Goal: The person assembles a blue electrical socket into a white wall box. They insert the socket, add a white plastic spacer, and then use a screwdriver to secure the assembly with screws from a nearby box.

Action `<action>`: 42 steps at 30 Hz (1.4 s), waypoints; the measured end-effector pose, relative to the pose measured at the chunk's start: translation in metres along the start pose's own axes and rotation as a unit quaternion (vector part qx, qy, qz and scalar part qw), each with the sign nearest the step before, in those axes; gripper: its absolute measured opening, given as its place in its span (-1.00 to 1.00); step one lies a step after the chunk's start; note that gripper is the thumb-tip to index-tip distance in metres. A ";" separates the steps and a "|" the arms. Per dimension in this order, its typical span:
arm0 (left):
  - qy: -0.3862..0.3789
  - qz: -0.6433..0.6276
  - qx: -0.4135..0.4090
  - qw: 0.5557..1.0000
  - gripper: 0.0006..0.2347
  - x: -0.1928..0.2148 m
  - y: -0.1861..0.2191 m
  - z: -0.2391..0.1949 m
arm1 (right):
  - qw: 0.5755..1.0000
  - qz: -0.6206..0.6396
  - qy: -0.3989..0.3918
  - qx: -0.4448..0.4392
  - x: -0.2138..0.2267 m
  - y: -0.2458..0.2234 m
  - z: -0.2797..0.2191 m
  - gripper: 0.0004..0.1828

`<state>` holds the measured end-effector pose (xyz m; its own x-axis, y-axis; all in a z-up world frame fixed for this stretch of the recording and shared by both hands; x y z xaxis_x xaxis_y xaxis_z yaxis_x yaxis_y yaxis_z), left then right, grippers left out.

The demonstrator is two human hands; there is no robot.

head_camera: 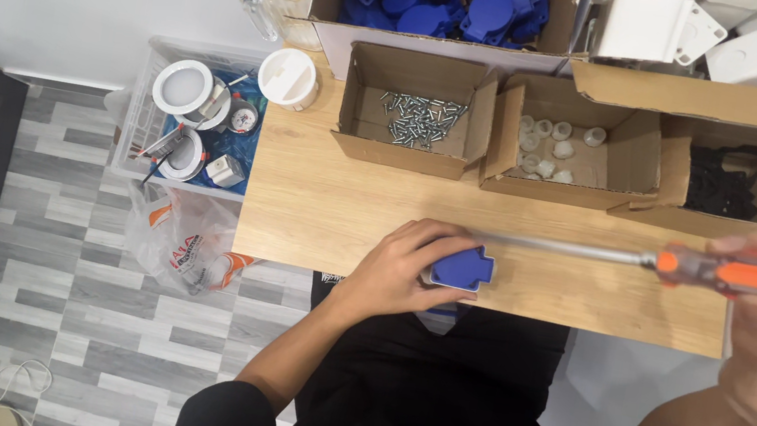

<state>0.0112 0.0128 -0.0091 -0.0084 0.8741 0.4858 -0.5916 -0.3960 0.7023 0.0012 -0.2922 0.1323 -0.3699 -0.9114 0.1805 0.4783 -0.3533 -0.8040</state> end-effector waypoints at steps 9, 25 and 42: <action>0.006 -0.031 0.004 0.999 -0.47 -0.009 0.001 0.017 | 0.980 0.061 -0.077 0.176 -0.086 -0.012 0.040 -0.41; 0.044 -0.020 0.029 0.998 -0.45 -0.016 -0.003 0.019 | 0.971 0.039 -0.083 0.222 -0.190 0.067 0.033 -0.65; 0.109 -0.069 -0.033 0.991 -0.49 -0.004 -0.005 0.016 | 0.985 0.115 -0.022 0.129 -0.118 0.016 0.026 -0.44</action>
<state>0.0269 0.0068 -0.0062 -0.0928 0.9615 0.2587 -0.6506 -0.2552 0.7153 0.0730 -0.1959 0.1125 -0.1964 -0.9797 0.0402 0.7333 -0.1739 -0.6573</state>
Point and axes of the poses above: each hand's wrist, its own z-axis towards the middle knuckle, its own x-axis out of the back of the hand, y = z × x, the point moved 1 cm from there along z, towards the middle knuckle, and after that the axes turned 11 degrees about y, right-handed, at the moved point
